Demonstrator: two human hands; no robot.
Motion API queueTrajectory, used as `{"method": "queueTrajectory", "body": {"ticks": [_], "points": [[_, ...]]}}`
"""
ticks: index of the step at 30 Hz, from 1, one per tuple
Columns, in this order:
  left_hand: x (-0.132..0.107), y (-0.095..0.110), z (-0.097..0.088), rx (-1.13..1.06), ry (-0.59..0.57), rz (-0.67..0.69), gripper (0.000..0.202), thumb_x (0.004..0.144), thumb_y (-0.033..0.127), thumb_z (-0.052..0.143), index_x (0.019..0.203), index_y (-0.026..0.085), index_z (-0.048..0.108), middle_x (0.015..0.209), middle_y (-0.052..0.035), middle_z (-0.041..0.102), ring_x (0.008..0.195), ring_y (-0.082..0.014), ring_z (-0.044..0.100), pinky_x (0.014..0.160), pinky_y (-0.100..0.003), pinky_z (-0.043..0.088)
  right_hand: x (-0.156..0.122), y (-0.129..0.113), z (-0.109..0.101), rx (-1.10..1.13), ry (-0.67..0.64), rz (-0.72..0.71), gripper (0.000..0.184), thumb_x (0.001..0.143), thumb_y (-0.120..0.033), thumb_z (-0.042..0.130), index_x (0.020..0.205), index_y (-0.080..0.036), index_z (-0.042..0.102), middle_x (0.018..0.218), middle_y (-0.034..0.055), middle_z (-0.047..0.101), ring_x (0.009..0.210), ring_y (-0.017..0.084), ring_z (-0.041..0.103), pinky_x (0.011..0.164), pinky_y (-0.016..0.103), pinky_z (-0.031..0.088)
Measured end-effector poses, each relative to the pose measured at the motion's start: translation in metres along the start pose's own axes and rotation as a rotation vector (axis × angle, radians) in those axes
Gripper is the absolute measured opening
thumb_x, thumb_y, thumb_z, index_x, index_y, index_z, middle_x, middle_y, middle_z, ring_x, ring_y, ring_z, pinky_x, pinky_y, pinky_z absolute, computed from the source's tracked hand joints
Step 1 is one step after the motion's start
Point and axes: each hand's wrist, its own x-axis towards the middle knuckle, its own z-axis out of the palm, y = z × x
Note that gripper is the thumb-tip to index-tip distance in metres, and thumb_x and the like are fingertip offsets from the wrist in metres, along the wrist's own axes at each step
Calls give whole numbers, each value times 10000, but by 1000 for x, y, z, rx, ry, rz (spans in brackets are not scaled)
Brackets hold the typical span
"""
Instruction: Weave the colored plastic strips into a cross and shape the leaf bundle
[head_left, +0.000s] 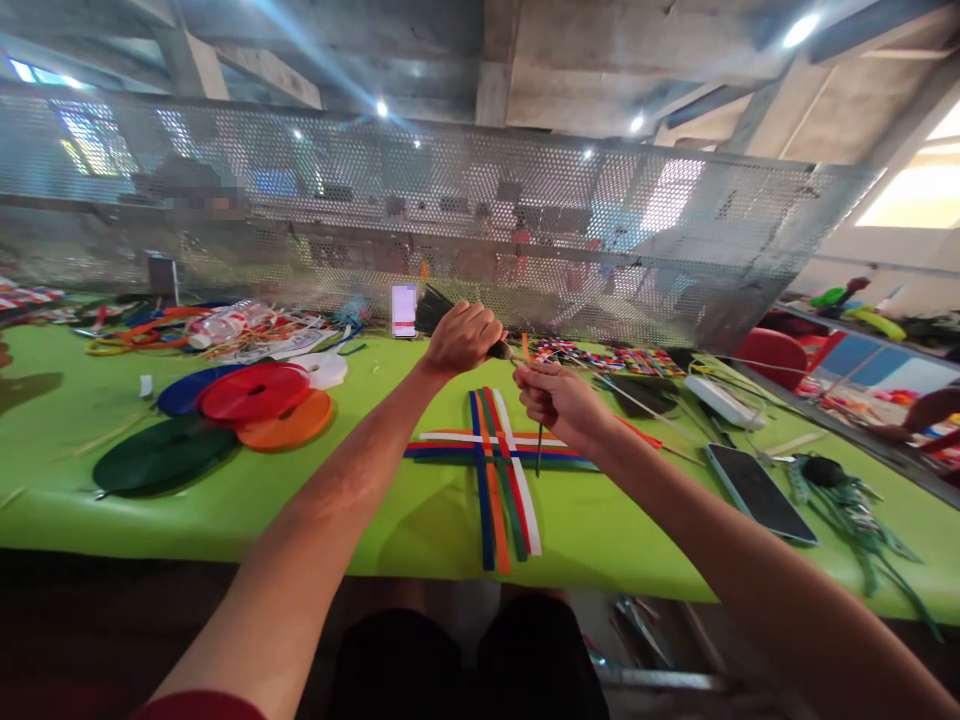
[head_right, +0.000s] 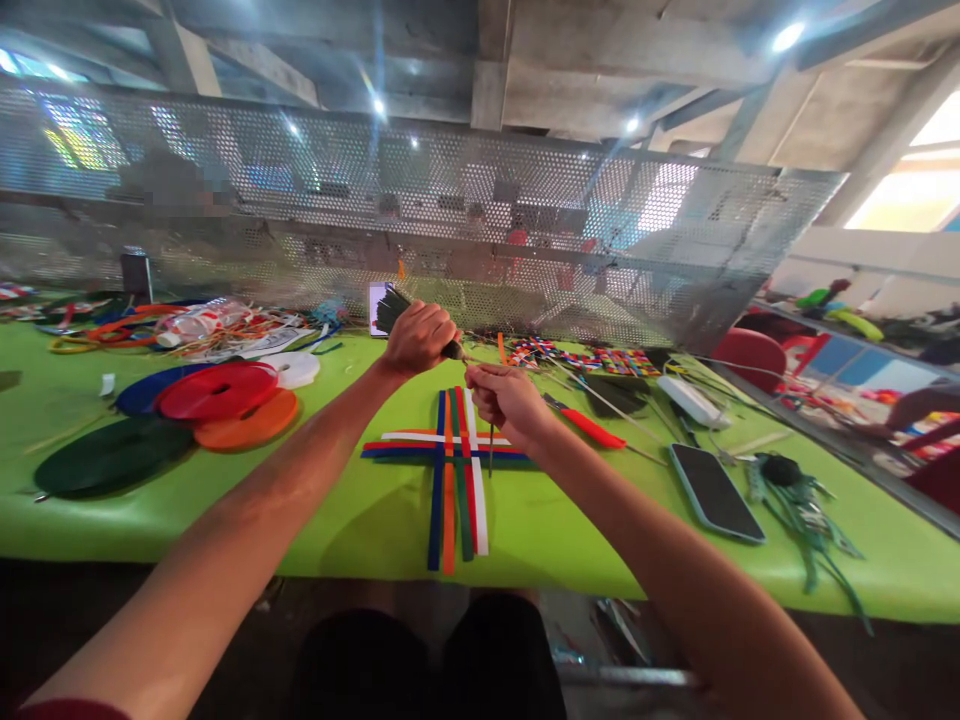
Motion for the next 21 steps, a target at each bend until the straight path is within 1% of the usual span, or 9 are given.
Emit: {"method": "queueTrajectory", "body": {"ticks": [6, 8, 11, 13, 14, 15, 16, 18, 21], "points": [[11, 5, 13, -35, 113, 78, 420, 1062, 374, 296, 763, 200, 534, 739, -72, 592, 760, -222, 528, 739, -390, 341, -6, -1, 4, 45, 54, -6, 317, 706, -334, 800, 691, -173, 528, 520, -108, 233, 455, 46, 170, 402, 205, 121], [12, -1, 15, -53, 151, 86, 424, 1067, 404, 297, 766, 207, 521, 730, -55, 583, 757, -208, 521, 734, -386, 343, -16, 1, 5, 59, 79, -9, 321, 711, -336, 798, 690, -176, 521, 521, -109, 229, 450, 45, 163, 402, 206, 116], [7, -23, 11, -67, 235, 19, 500, 1092, 432, 161, 792, 211, 495, 744, -42, 567, 790, -186, 511, 751, -385, 344, -49, 1, 5, 58, 107, 2, 349, 743, -366, 803, 681, -177, 516, 521, -99, 254, 445, 46, 189, 410, 214, 129], [1, -38, 7, -69, 281, -49, 547, 1097, 357, 34, 800, 213, 470, 729, -36, 536, 808, -174, 499, 773, -391, 342, -79, -1, 6, 24, 114, 44, 417, 796, -415, 787, 642, -175, 483, 525, -82, 292, 453, 46, 222, 414, 218, 140], [-1, -42, 6, -67, 293, -68, 525, 1097, 378, 64, 797, 216, 464, 729, -39, 527, 821, -184, 502, 785, -401, 347, -92, -2, 8, 34, 63, 108, 425, 813, -432, 776, 649, -174, 482, 532, -80, 296, 455, 45, 212, 416, 220, 134], [-3, -42, 6, -64, 295, -72, 484, 1092, 437, 152, 799, 217, 468, 750, -47, 536, 839, -199, 510, 795, -411, 352, -103, -4, 10, 45, 14, 138, 441, 813, -452, 777, 648, -171, 480, 530, -81, 295, 452, 40, 198, 416, 220, 121], [-3, -38, 8, -63, 293, -63, 452, 1082, 450, 206, 807, 216, 478, 777, -57, 551, 853, -214, 521, 802, -421, 357, -110, -5, 12, 34, -8, 150, 462, 815, -461, 778, 636, -169, 467, 531, -78, 297, 457, 39, 204, 423, 222, 119], [1, -22, 11, -72, 272, -31, 395, 1063, 436, 276, 834, 209, 504, 834, -81, 583, 892, -245, 548, 818, -438, 365, -114, -5, 15, 20, -31, 143, 458, 819, -448, 779, 640, -165, 468, 541, -76, 308, 461, 35, 210, 431, 223, 112], [10, 8, 14, -91, 232, 65, 362, 1050, 414, 307, 845, 205, 520, 867, -93, 604, 906, -267, 568, 825, -442, 374, -105, 1, 9, -2, 5, 139, 390, 859, -465, 739, 724, -151, 551, 546, -91, 277, 465, 37, 186, 439, 227, 108]]}}
